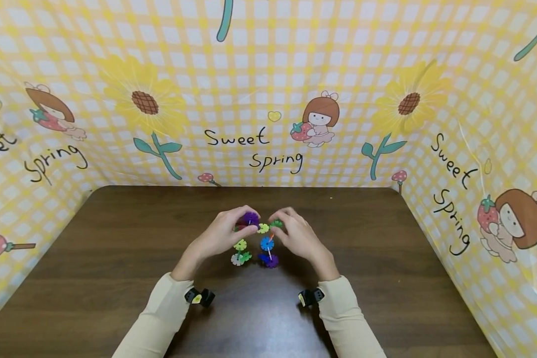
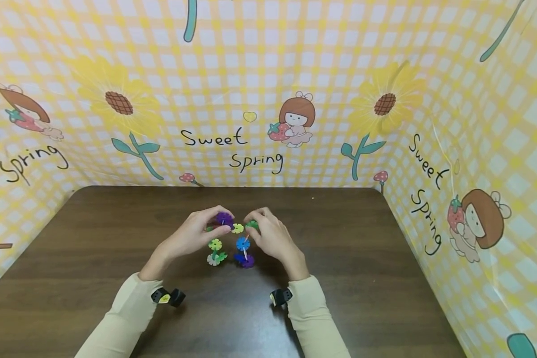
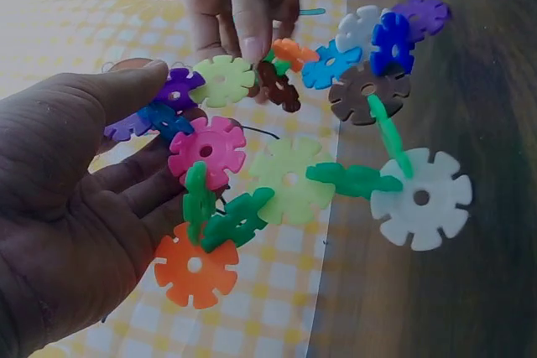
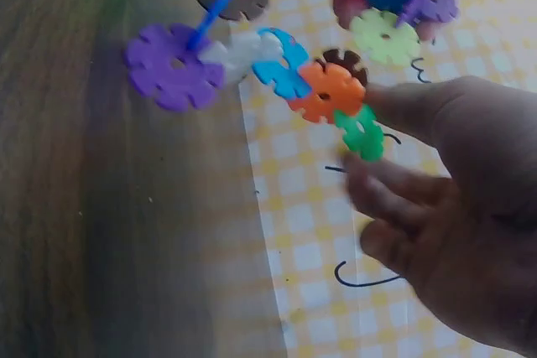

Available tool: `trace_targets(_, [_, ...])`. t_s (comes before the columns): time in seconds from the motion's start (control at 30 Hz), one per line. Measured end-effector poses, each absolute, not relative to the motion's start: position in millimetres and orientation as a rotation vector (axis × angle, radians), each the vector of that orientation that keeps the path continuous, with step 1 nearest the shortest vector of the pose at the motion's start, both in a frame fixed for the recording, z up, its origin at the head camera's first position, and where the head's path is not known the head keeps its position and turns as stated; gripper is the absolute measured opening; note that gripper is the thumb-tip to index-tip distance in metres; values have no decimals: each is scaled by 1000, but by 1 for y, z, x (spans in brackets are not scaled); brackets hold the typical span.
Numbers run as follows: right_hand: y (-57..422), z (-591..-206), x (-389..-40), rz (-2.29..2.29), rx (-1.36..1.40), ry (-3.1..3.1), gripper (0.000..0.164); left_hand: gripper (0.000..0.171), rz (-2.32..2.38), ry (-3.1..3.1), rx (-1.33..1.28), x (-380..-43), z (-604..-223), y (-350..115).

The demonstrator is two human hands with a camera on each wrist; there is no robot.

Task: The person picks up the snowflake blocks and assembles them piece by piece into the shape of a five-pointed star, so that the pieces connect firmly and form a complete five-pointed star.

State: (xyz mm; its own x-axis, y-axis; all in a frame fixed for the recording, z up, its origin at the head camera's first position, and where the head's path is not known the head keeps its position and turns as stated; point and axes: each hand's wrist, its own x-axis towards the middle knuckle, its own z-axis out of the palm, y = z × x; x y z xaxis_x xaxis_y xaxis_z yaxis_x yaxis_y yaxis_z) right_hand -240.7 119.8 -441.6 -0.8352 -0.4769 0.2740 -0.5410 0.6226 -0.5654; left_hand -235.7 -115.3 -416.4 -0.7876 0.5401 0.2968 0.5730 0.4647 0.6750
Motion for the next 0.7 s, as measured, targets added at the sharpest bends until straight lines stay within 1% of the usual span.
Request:
trace_targets(0.23, [127, -440, -243, 1309, 992, -2800, 15, 20, -1248, -2682, -995, -237, -417, -118])
trace_targets(0.4, [134, -438, -243, 1468, 993, -2761, 8, 18, -1259, -2673, -950, -237, -415, -121])
trace_targets(0.7, [144, -434, -246, 1642, 1030, -2648, 6, 16, -1294, -2714, -962, -237, -411, -126])
